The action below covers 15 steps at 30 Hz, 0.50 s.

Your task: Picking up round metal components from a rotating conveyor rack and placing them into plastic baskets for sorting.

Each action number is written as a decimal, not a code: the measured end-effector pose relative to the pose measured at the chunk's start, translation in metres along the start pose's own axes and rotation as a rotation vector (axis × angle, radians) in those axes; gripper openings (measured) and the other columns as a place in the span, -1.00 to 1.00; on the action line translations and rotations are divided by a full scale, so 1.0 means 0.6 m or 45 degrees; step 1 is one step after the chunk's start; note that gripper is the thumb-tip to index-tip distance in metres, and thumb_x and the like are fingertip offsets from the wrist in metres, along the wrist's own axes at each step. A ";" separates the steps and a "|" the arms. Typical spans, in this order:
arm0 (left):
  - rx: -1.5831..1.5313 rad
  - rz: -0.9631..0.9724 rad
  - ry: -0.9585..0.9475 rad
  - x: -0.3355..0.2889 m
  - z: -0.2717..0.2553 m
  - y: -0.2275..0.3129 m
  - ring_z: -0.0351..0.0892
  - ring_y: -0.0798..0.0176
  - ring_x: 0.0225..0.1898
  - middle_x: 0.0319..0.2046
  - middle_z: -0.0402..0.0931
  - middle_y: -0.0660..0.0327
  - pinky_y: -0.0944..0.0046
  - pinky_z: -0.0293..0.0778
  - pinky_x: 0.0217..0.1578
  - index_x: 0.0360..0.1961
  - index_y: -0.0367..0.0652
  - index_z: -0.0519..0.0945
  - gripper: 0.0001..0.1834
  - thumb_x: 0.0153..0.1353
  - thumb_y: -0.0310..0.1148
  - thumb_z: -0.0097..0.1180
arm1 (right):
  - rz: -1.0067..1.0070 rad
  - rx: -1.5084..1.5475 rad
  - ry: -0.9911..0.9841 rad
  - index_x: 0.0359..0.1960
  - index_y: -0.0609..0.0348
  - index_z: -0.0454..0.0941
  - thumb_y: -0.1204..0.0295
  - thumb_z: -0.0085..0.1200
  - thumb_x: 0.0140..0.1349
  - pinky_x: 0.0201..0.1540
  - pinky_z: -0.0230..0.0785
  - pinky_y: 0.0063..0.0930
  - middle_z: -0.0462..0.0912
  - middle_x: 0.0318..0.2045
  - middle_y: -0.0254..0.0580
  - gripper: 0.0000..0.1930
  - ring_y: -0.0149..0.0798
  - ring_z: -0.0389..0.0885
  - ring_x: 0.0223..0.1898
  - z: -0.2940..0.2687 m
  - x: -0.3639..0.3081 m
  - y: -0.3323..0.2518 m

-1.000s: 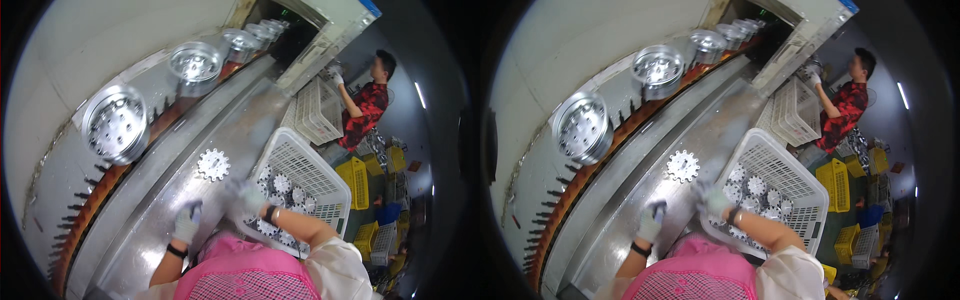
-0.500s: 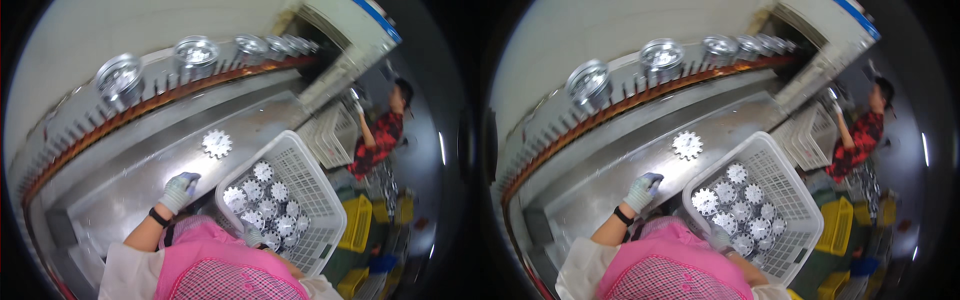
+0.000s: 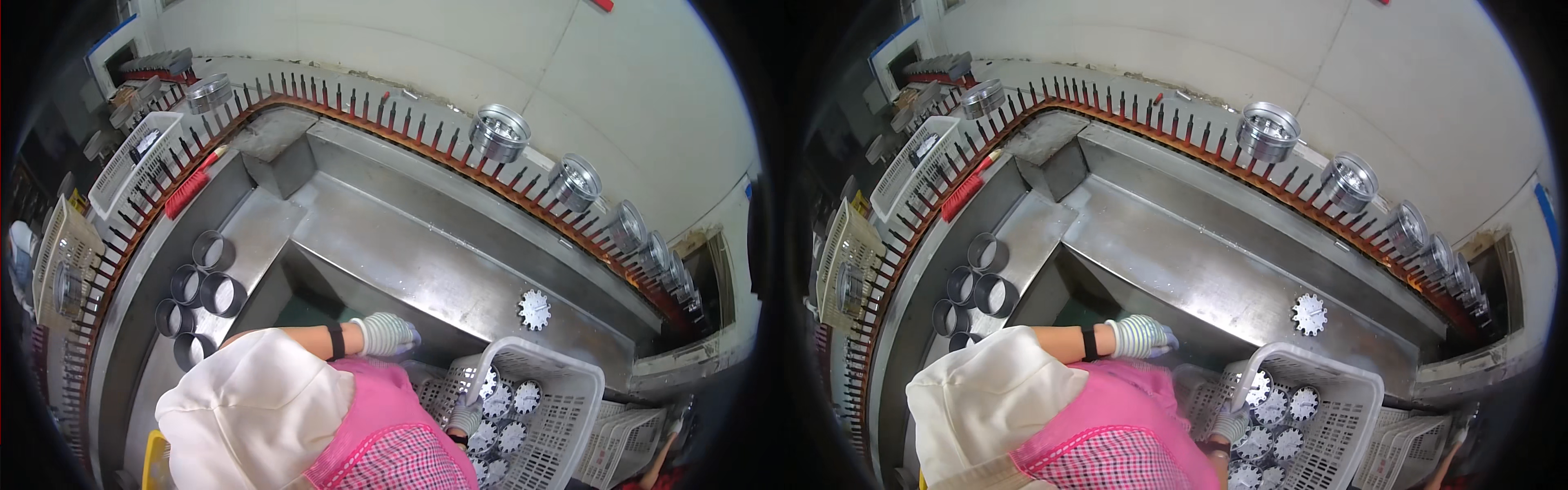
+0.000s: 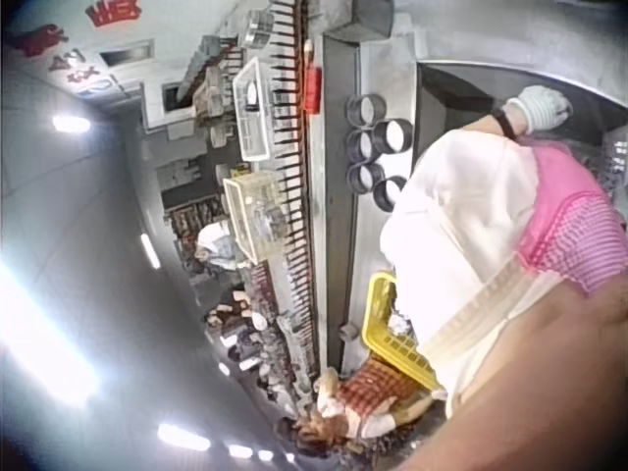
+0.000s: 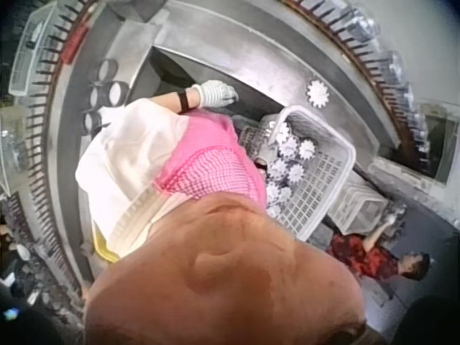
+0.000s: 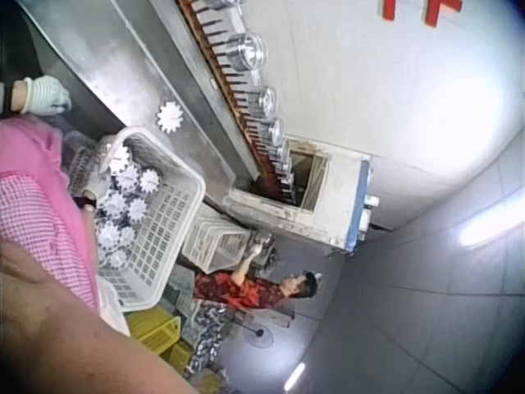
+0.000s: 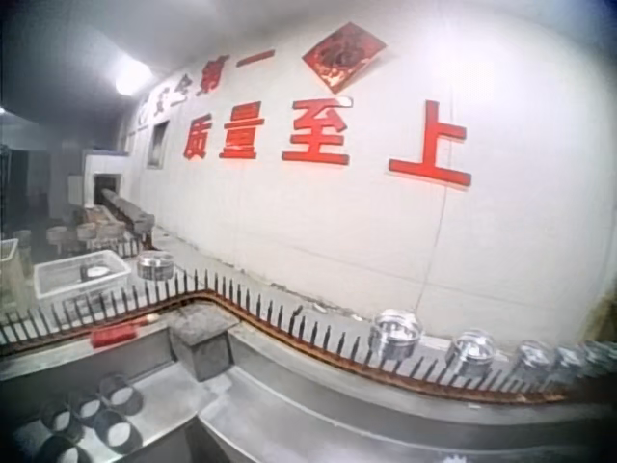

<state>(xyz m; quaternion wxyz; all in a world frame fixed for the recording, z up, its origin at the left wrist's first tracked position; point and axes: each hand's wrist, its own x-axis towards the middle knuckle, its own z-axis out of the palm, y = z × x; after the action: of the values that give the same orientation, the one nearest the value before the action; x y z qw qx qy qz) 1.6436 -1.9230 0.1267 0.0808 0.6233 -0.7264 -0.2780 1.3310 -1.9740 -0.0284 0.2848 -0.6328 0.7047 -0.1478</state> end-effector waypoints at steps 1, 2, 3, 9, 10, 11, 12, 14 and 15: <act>-0.005 -0.014 0.014 -0.013 0.003 -0.010 0.51 -0.05 -0.22 -0.23 0.52 0.08 0.06 0.43 -0.16 -0.12 -0.08 0.50 -0.71 0.21 -0.23 -0.13 | -0.043 -0.056 0.031 -0.12 0.30 0.45 0.18 0.12 0.02 -0.17 0.37 -0.14 0.58 -0.31 0.19 -0.52 0.17 0.55 -0.25 0.010 -0.002 0.008; -0.008 -0.005 -0.003 -0.016 0.007 -0.017 0.52 -0.05 -0.23 -0.24 0.52 0.08 0.06 0.43 -0.17 -0.12 -0.08 0.50 -0.71 0.21 -0.23 -0.12 | -0.049 -0.110 0.069 -0.13 0.30 0.45 0.15 0.12 0.02 -0.18 0.37 -0.12 0.57 -0.31 0.21 -0.51 0.19 0.54 -0.24 0.018 -0.010 0.021; 0.040 0.032 -0.038 -0.012 0.007 -0.028 0.52 -0.05 -0.24 -0.25 0.52 0.07 0.06 0.44 -0.19 -0.14 -0.09 0.51 -0.73 0.20 -0.25 -0.11 | -0.002 -0.210 0.080 -0.16 0.29 0.46 0.12 0.12 0.01 -0.18 0.37 -0.09 0.56 -0.31 0.24 -0.51 0.22 0.52 -0.23 0.027 -0.007 0.029; -0.037 0.080 0.015 -0.024 -0.035 -0.110 0.52 -0.04 -0.23 -0.26 0.52 0.04 0.08 0.44 -0.19 -0.12 -0.12 0.50 -0.72 0.19 -0.28 -0.09 | 0.014 -0.242 0.166 -0.15 0.13 0.51 0.19 0.18 -0.07 -0.19 0.42 -0.16 0.60 -0.32 0.08 -0.56 0.08 0.57 -0.27 0.034 0.001 0.001; -0.027 0.125 -0.017 -0.023 -0.038 -0.128 0.52 -0.04 -0.23 -0.26 0.52 0.04 0.08 0.44 -0.19 -0.12 -0.12 0.50 -0.72 0.19 -0.28 -0.09 | 0.032 -0.305 0.177 -0.14 0.11 0.52 0.20 0.18 -0.09 -0.18 0.42 -0.16 0.61 -0.32 0.06 -0.56 0.07 0.58 -0.27 0.034 0.003 0.007; -0.039 0.108 0.018 -0.023 -0.040 -0.147 0.51 -0.04 -0.23 -0.25 0.52 0.04 0.08 0.44 -0.18 -0.12 -0.13 0.50 -0.72 0.18 -0.29 -0.09 | 0.122 -0.278 0.143 -0.14 0.08 0.52 0.22 0.19 -0.11 -0.17 0.42 -0.17 0.61 -0.32 0.03 -0.56 0.04 0.58 -0.26 0.024 0.005 -0.007; -0.054 0.090 0.053 -0.019 -0.045 -0.166 0.51 -0.04 -0.23 -0.25 0.52 0.03 0.09 0.43 -0.18 -0.11 -0.13 0.50 -0.72 0.18 -0.30 -0.08 | 0.159 -0.279 0.154 -0.15 0.07 0.52 0.22 0.19 -0.10 -0.15 0.42 -0.18 0.61 -0.30 0.03 -0.57 0.04 0.58 -0.25 0.015 0.002 -0.023; -0.162 0.078 0.013 -0.001 -0.057 -0.189 0.51 -0.04 -0.22 -0.24 0.52 0.02 0.10 0.43 -0.16 -0.11 -0.16 0.49 -0.71 0.17 -0.31 -0.06 | 0.123 -0.284 0.166 -0.15 0.08 0.52 0.24 0.19 -0.09 -0.13 0.41 -0.19 0.61 -0.28 0.01 -0.58 0.04 0.58 -0.24 0.024 0.007 0.021; -0.191 0.052 0.036 0.008 -0.057 -0.205 0.51 -0.04 -0.20 -0.23 0.52 0.01 0.11 0.43 -0.14 -0.10 -0.17 0.49 -0.71 0.16 -0.31 -0.05 | 0.169 -0.286 0.193 -0.15 0.08 0.52 0.24 0.19 -0.09 -0.13 0.41 -0.19 0.61 -0.28 0.01 -0.58 0.04 0.58 -0.24 0.030 0.005 0.040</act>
<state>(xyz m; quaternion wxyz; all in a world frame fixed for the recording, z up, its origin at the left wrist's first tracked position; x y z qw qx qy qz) 1.7643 -1.9466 0.0920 0.1430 0.6044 -0.7149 -0.3211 1.3222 -1.9706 -0.0571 0.1674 -0.5998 0.7765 -0.0963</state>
